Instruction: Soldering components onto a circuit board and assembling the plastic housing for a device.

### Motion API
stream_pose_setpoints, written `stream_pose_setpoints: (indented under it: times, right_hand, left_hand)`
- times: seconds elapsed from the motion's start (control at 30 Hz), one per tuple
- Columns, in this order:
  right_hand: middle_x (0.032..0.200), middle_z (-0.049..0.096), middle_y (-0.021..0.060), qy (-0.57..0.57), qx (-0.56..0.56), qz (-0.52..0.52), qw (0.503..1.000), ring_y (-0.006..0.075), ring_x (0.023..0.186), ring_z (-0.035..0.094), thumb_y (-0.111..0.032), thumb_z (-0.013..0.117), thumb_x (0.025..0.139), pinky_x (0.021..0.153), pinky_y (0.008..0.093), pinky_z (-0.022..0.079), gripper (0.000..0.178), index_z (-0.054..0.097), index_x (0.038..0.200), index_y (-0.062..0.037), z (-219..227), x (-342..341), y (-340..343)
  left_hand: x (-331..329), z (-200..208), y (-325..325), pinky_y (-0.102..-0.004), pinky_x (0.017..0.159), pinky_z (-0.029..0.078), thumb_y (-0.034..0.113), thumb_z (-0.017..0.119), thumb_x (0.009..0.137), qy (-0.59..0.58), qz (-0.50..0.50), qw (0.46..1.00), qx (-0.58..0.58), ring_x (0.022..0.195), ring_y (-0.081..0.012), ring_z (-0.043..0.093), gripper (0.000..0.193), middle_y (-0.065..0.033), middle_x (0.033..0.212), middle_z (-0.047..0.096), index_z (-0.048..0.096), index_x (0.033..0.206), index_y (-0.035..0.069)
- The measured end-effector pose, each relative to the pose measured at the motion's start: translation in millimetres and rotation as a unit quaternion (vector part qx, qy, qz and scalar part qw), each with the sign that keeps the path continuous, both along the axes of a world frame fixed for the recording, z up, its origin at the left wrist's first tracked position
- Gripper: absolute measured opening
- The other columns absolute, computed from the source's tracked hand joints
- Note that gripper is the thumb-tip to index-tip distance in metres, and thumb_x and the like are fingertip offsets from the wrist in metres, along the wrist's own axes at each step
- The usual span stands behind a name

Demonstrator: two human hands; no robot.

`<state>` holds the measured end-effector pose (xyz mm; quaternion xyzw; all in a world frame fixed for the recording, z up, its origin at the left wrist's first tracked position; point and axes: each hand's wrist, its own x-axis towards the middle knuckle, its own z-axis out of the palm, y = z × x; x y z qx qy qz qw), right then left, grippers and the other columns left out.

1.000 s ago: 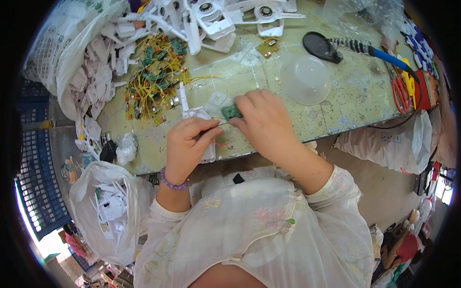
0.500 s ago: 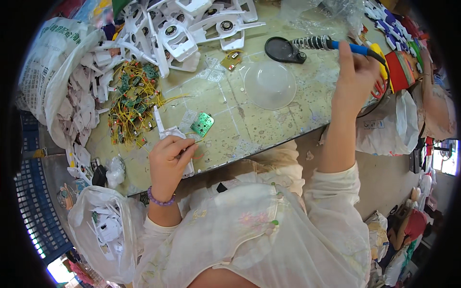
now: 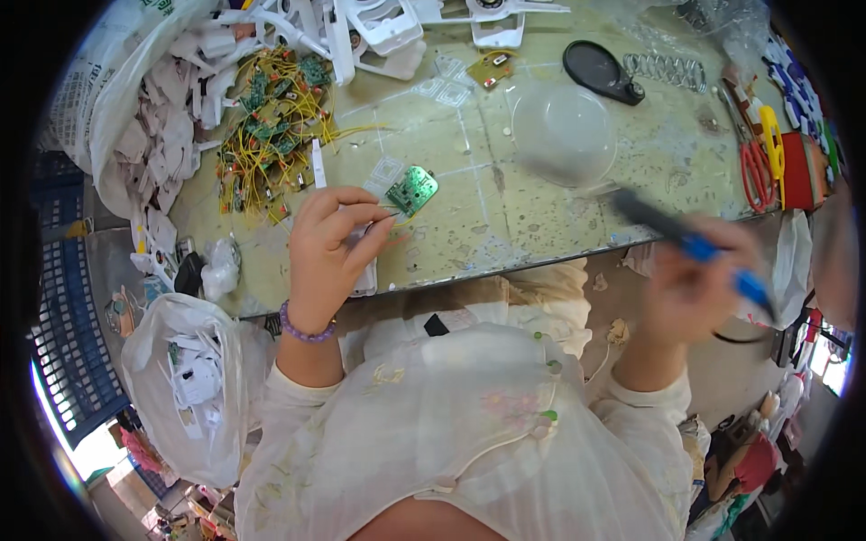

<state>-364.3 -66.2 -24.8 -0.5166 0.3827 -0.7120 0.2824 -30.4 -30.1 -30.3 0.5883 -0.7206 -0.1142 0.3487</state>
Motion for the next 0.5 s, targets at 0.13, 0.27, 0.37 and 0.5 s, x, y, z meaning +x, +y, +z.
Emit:
stream_pose_setpoints:
  times: [0.13,0.27,0.37,0.5]
  right_hand:
    - [0.072,0.050,0.0109,0.064,-0.035,0.207,0.976,0.0211,0.058,0.048,-0.027,0.049,0.094,0.054,0.0346,0.040,0.027,0.048,0.096,-0.0004,-42.1,61.9,23.9]
    - [0.064,0.051,0.0100,0.075,-0.115,0.201,0.970,0.0205,0.051,0.047,-0.026,0.053,0.093,0.049,0.0336,0.038,0.025,0.048,0.097,-0.0017,-54.4,78.1,22.2]
    - [0.060,0.052,0.0088,0.064,-0.144,0.177,0.971,0.0200,0.045,0.046,-0.025,0.055,0.091,0.044,0.0328,0.038,0.024,0.050,0.096,-0.0021,-59.8,79.4,19.3]
    - [0.062,0.053,0.0087,0.078,-0.149,0.204,0.964,0.0196,0.045,0.046,-0.026,0.056,0.092,0.044,0.0321,0.039,0.024,0.050,0.095,-0.0022,-59.0,78.7,16.2]
  left_hand:
    - [0.1,-4.0,-6.4,-0.0436,0.089,0.046,0.009,0.075,0.070,-0.045,-0.052,0.998,-0.009,0.089,-0.0243,0.061,0.012,-0.0045,0.095,0.066,0.068,0.080,0.008]
    - [-0.1,-9.0,-4.1,-0.0459,0.096,0.045,0.009,0.075,0.070,-0.020,-0.047,0.999,0.013,0.088,-0.0239,0.063,0.012,-0.0045,0.099,0.067,0.068,0.080,0.008]
    - [-1.2,-10.4,-3.5,-0.0461,0.095,0.045,0.009,0.075,0.070,-0.025,-0.038,0.999,0.022,0.083,-0.0241,0.063,0.013,-0.0043,0.099,0.067,0.068,0.080,0.007]
    - [-2.2,-13.1,-4.4,-0.0451,0.094,0.046,0.010,0.075,0.070,-0.026,-0.028,0.999,0.010,0.081,-0.0232,0.063,0.013,-0.0037,0.096,0.068,0.068,0.080,0.007]
